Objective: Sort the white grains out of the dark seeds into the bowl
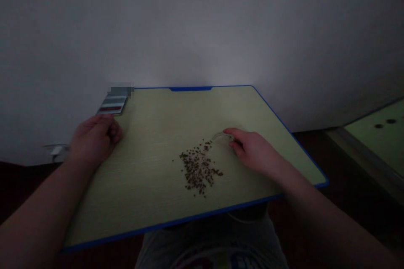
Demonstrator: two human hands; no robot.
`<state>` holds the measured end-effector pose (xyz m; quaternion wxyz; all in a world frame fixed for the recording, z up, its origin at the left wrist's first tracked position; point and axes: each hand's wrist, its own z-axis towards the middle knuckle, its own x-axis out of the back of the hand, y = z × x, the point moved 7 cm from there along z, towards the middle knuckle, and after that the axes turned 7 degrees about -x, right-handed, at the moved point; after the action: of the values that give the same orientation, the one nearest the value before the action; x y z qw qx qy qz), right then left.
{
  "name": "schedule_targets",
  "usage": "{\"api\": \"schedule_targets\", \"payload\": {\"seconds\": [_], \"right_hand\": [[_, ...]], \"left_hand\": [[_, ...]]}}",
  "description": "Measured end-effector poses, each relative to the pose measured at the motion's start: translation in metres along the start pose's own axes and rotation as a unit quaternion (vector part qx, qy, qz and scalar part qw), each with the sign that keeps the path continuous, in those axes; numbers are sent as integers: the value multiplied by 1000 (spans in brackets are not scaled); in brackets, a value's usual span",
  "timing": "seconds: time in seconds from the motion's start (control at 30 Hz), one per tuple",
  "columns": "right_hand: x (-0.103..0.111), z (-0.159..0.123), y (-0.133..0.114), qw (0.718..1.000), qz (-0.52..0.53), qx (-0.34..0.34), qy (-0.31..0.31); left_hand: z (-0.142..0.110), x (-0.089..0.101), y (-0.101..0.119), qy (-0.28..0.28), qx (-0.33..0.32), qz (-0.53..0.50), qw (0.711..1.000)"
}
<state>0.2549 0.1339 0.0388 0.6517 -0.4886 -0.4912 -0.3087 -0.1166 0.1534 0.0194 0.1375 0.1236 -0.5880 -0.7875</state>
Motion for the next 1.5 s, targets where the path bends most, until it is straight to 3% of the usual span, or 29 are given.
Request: {"api": "schedule_targets", "payload": {"seconds": [0.13, 0.27, 0.43, 0.7, 1.03, 1.17, 1.33, 1.5], "right_hand": [[1, -22, 2, 999, 27, 24, -14], [2, -38, 16, 998, 36, -38, 26], [4, -41, 33, 988, 17, -126, 93], [9, -38, 42, 982, -3, -153, 111], [11, -21, 40, 995, 33, -65, 62], [7, -27, 34, 998, 58, -16, 35], [4, -41, 24, 997, 77, 22, -5], [9, -31, 21, 997, 68, 1, 35]], "left_hand": [[-1, 3, -5, 45, 34, -50, 997], [-1, 2, -5, 40, 32, -50, 997], [-3, 1, -1, 40, 32, -39, 998], [-1, 1, -4, 19, 26, -40, 999], [-3, 2, -2, 38, 37, -36, 998], [-1, 3, -3, 29, 11, -40, 999], [0, 4, -6, 27, 22, -28, 999], [-1, 3, -6, 41, 36, -44, 998]]}}
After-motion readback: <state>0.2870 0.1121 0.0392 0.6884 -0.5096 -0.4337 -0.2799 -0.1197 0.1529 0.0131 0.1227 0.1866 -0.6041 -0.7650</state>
